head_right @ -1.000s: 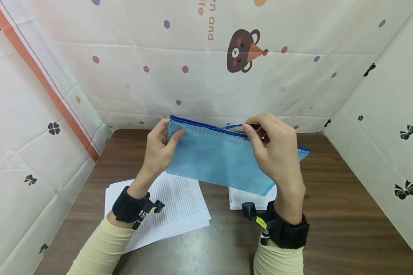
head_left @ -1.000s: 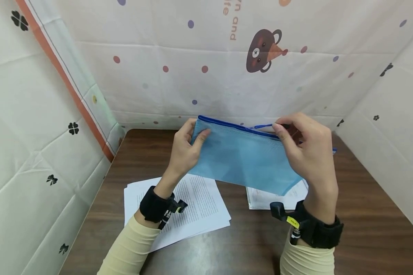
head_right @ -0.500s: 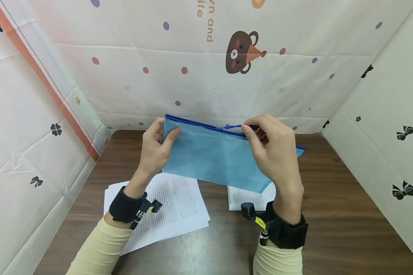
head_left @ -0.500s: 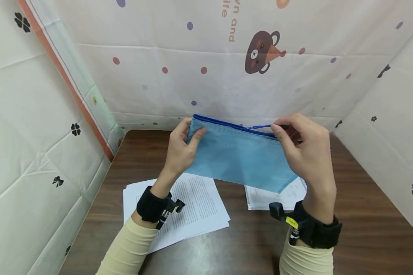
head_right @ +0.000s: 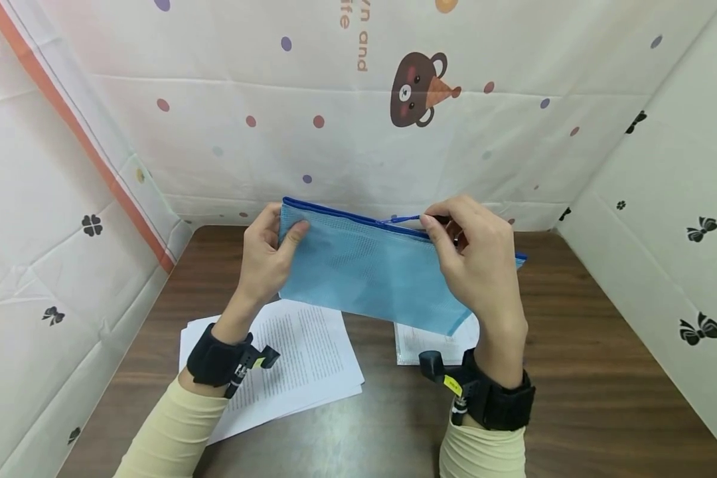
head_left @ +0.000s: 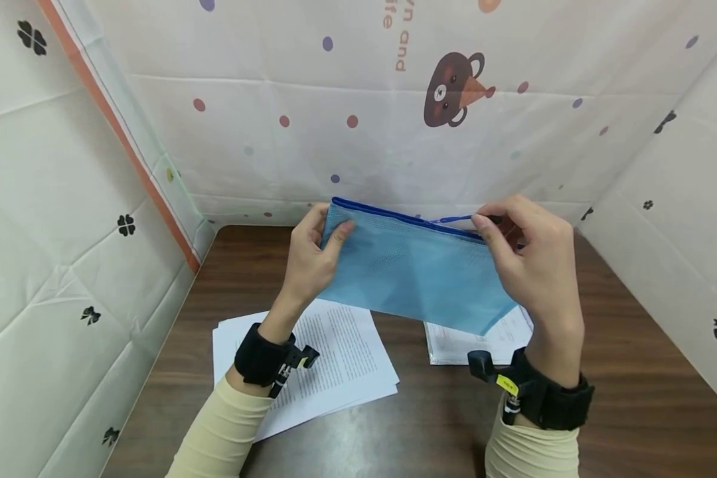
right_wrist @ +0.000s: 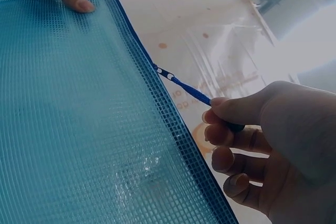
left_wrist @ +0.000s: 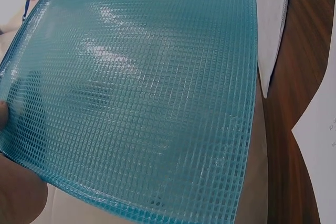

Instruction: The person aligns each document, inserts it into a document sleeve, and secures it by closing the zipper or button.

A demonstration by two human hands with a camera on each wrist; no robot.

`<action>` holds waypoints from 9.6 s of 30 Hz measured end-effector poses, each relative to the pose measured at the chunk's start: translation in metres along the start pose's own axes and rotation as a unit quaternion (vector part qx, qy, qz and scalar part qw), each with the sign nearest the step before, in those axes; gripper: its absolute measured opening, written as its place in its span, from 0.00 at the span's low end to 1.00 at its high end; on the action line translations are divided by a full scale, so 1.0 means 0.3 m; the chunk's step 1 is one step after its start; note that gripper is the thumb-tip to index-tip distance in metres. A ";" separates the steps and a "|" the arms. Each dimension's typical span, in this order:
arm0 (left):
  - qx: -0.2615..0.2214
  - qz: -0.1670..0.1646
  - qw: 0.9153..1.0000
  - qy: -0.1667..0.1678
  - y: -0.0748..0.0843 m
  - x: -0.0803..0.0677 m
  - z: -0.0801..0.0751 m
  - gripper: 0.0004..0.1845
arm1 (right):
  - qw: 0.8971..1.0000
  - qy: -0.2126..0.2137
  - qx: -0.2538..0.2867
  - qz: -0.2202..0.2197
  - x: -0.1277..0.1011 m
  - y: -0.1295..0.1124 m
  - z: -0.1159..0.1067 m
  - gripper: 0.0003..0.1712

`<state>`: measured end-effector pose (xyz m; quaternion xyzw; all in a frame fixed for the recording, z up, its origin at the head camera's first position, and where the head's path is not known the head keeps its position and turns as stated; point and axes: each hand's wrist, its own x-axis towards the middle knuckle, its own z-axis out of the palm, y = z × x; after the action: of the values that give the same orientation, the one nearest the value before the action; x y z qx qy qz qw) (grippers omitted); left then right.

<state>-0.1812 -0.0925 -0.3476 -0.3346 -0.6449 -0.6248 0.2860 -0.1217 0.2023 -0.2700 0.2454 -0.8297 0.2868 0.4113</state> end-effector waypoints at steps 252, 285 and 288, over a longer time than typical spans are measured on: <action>-0.045 -0.043 0.969 -0.238 0.062 -0.030 0.089 0.37 | 0.995 -0.070 0.073 0.009 0.013 -0.048 0.116 0.14; -0.089 -0.224 0.944 -0.224 -0.036 -0.106 0.221 0.17 | 0.962 -0.270 -0.035 0.009 0.006 -0.087 0.242 0.14; -0.101 -0.232 0.941 -0.223 -0.052 -0.111 0.227 0.19 | 0.959 -0.280 -0.036 0.014 0.008 -0.075 0.246 0.21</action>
<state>-0.1696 -0.0271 -0.3872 -0.3335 -0.6856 -0.6448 -0.0534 -0.1485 0.1358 -0.2985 0.2893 -0.9247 0.1825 0.1671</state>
